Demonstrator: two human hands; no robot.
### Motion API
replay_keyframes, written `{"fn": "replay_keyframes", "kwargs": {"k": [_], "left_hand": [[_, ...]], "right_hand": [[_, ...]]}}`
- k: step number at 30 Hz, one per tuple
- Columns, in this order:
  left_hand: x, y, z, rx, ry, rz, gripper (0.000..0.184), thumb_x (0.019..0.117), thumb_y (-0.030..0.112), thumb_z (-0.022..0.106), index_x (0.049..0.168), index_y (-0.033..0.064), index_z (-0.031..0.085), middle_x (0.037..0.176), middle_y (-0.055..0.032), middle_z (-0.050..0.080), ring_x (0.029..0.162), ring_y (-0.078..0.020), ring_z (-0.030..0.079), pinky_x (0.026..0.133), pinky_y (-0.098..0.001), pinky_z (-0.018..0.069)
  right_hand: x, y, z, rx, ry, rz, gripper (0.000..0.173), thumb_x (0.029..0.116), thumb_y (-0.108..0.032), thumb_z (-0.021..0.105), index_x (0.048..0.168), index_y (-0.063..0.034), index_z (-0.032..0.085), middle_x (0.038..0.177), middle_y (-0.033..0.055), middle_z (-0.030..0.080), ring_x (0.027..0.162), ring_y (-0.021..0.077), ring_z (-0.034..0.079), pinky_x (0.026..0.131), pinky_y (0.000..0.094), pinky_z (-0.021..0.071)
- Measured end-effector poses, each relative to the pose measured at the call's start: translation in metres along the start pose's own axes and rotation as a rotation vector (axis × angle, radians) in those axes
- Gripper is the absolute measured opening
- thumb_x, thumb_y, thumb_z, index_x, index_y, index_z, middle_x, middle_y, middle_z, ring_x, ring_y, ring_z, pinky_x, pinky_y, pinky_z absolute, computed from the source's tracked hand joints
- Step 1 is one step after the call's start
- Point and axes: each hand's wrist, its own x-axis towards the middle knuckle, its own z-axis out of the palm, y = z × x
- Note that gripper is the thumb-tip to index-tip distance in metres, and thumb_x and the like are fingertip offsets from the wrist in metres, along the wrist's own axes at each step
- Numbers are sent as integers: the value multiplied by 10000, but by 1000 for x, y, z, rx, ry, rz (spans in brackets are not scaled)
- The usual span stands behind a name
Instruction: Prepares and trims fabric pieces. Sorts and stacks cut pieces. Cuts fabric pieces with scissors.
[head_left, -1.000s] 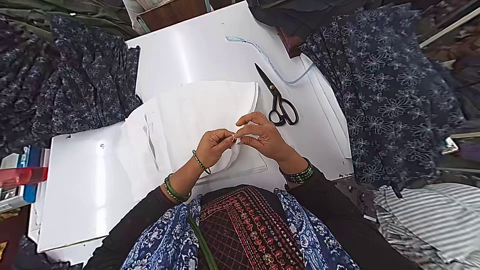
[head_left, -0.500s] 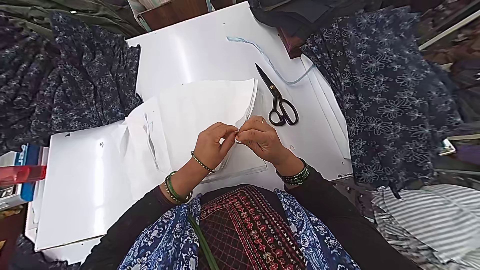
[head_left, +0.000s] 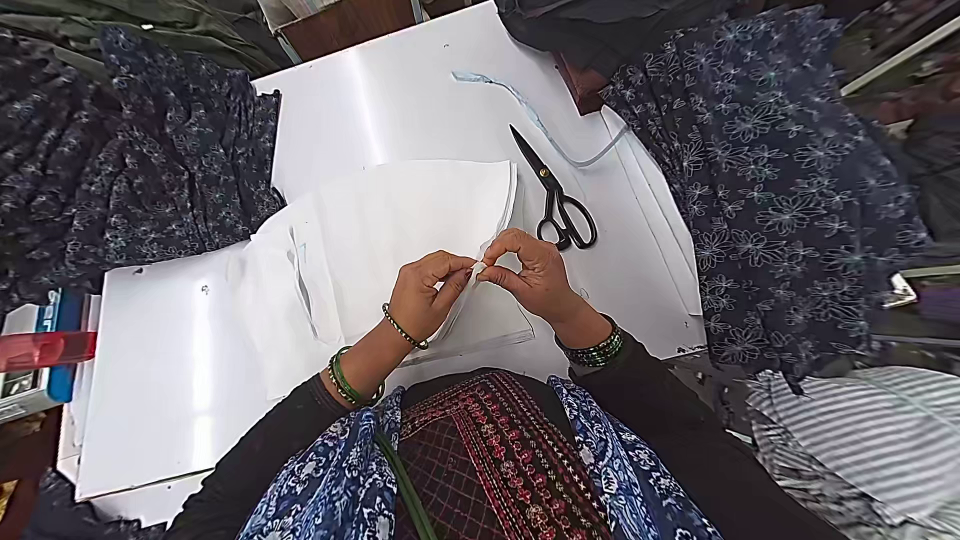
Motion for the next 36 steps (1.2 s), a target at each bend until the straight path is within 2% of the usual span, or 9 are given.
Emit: {"fn": "replay_keyframes", "kwargs": {"k": [14, 20, 23, 26, 28, 30, 32, 34, 36], "left_hand": [[3, 2, -5, 58, -88, -25, 203, 964, 52, 582, 995, -55, 752, 879, -98, 726, 803, -6, 663, 781, -146, 534], [2, 2, -6, -43, -112, 4, 225, 926, 46, 559, 981, -86, 732, 898, -98, 723, 826, 12, 666, 803, -157, 549], [-1, 1, -5, -129, -109, -40, 228, 903, 90, 638, 1029, -80, 725, 950, -80, 719, 870, 3, 671, 838, -189, 565], [-5, 1, -2, -163, -57, -73, 218, 889, 74, 678, 1029, -87, 723, 955, -72, 716, 870, -1, 672, 841, -195, 570], [-7, 2, 1, -199, -10, -116, 175, 890, 60, 677, 983, -86, 694, 916, -47, 708, 843, 4, 669, 829, -201, 573], [-11, 3, 2, -245, 23, -145, 153, 906, 72, 665, 971, -58, 618, 912, -40, 703, 854, -10, 675, 832, -223, 570], [-15, 6, -1, -214, 36, -109, 246, 910, 98, 672, 1039, -81, 564, 989, -109, 700, 928, -64, 687, 869, -249, 562], [-21, 13, -12, -60, 38, -86, 404, 897, 147, 710, 1163, -121, 565, 1080, -208, 703, 999, -184, 707, 897, -312, 563], [-30, 18, -25, 88, 54, -98, 463, 893, 157, 715, 1238, -116, 574, 1136, -243, 705, 1041, -279, 714, 921, -383, 567]], "right_hand": [[1, 1, -1, -15, -14, -25, 165, 855, -127, 776, 881, -13, 660, 858, 36, 684, 901, 56, 655, 860, 204, 530], [0, 2, -1, -49, -13, -26, 172, 869, -152, 761, 928, -3, 699, 846, 36, 687, 892, 75, 643, 874, 233, 509], [0, 1, 0, -152, 5, -39, 264, 910, -236, 737, 1039, -5, 731, 1018, 83, 684, 1038, 126, 631, 944, 252, 507], [0, 4, 1, -262, -74, -87, 362, 1003, -336, 608, 1081, -14, 754, 1293, 194, 649, 1290, 292, 565, 1099, 410, 437], [1, 5, 4, -308, -113, -153, 361, 1036, -312, 549, 953, -32, 761, 1216, 174, 703, 1316, 315, 572, 1168, 483, 366], [4, 4, 6, -364, -147, -225, 344, 1058, -258, 507, 889, -41, 714, 1075, 135, 735, 1243, 272, 626, 1177, 493, 346], [11, 5, 8, -393, -169, -295, 319, 1075, -224, 474, 913, -33, 673, 988, 128, 728, 1166, 229, 663, 1182, 467, 344], [26, 2, 12, -418, -177, -393, 297, 1093, -225, 441, 941, -48, 625, 930, 108, 701, 1106, 188, 673, 1189, 432, 340], [52, -9, 19, -435, -183, -513, 287, 1106, -235, 403, 946, -70, 574, 887, 88, 668, 1055, 167, 675, 1191, 414, 340]]}}
